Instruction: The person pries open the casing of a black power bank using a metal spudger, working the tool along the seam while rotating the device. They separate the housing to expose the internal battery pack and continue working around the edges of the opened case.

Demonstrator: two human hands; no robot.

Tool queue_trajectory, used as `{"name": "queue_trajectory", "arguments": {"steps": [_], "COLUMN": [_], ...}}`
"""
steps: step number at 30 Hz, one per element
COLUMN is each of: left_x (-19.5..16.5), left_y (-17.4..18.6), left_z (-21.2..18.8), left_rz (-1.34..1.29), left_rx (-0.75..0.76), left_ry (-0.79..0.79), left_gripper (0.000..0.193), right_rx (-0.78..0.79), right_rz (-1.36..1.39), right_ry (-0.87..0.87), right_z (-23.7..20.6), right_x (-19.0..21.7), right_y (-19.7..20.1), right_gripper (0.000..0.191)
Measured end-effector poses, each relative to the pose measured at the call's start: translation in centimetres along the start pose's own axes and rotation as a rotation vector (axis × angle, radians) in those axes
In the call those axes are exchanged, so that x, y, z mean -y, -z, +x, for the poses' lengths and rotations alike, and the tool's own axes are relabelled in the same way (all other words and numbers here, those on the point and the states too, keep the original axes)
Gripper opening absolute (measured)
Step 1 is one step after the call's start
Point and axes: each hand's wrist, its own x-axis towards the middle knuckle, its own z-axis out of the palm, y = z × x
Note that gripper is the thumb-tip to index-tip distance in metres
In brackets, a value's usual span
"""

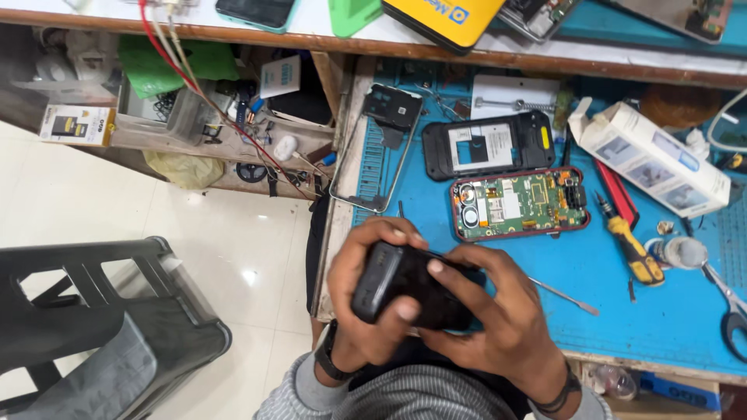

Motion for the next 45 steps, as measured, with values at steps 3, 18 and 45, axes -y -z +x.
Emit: {"name": "queue_trajectory", "arguments": {"steps": [3,18,45], "left_x": [0.3,-1.3,-0.5], "left_y": [0.1,0.2,2.4], "left_z": [0.2,0.6,2.1], "left_rz": [0.132,-0.136,0.409], "left_rx": [0.050,0.061,0.244], "left_ry": [-0.123,0.184,-0.173], "left_gripper": [0.066,0.087,0.111], "right_rx": [-0.007,-0.366,0.179], "right_rz": [-0.084,0.065,-0.095], "right_ry": [0.055,-0.053,-0.010], "right_z": [-0.2,-1.8,1.8], "right_x": [-0.6,-1.5,-0.3], "right_y": [1.0,-3.2,3.4], "right_gripper": [0.069,0.053,0.086]}}
